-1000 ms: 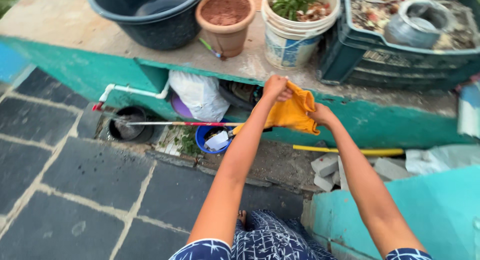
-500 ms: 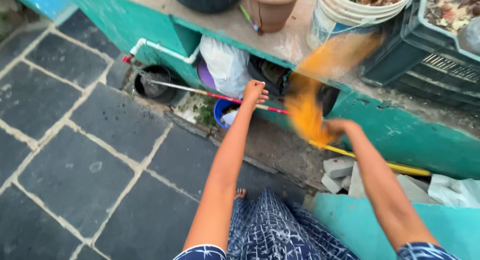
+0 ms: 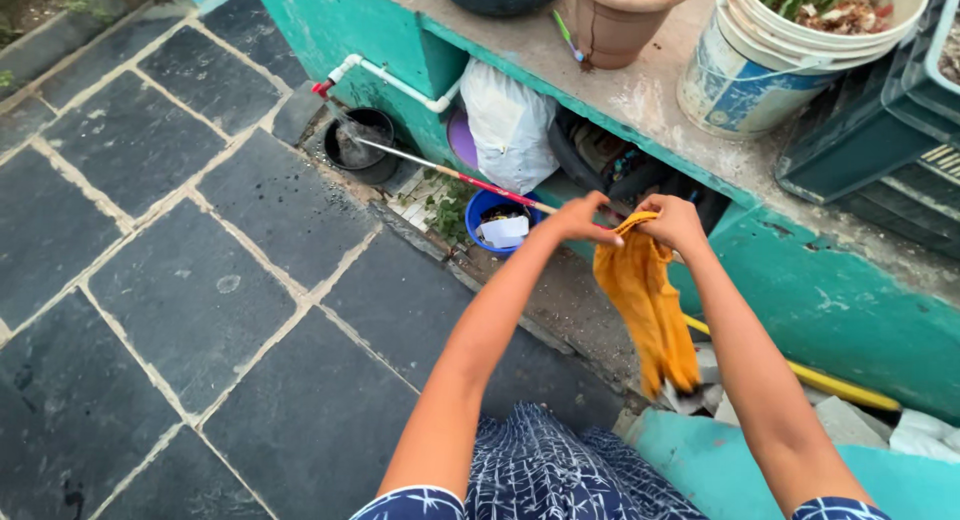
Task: The person prepares a cleaning solution in a bucket, rinses a cloth under a tap, and then uses a mop to clean the floor area around an outdoor water station.
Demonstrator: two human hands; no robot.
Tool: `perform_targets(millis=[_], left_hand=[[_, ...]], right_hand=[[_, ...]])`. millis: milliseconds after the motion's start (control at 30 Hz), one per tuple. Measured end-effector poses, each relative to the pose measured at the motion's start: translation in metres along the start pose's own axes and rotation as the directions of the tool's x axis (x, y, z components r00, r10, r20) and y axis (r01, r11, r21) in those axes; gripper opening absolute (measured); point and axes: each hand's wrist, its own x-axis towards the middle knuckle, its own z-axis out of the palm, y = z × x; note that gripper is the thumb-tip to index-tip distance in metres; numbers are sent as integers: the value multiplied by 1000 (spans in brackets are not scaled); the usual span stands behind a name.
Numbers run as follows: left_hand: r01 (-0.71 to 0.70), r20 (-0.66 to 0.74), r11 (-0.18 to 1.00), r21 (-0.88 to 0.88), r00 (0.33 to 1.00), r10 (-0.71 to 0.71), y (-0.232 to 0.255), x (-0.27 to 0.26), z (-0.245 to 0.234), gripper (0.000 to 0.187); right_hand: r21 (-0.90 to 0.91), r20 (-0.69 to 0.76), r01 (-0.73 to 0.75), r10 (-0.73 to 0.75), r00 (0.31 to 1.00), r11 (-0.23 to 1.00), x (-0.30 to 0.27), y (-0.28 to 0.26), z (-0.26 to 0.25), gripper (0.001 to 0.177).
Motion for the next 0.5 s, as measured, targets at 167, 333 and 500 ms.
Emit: perform_targets(millis=[167,333,500], left_hand=[[192,54,908,372,972,-227,5,-20,-3,32],[229,-25,724,651,959,-281,-24,-29,-74,23],[345,-274,757,555,935,-226,15,-5,-182,26]], right_hand=[[44,124,420,-422,898,906,26,-19,-6,42],[-151,240,218,-179,954,964,41,-31,-12,55],[-292,227,542,-493,840,788,85,-125,-43,49]])
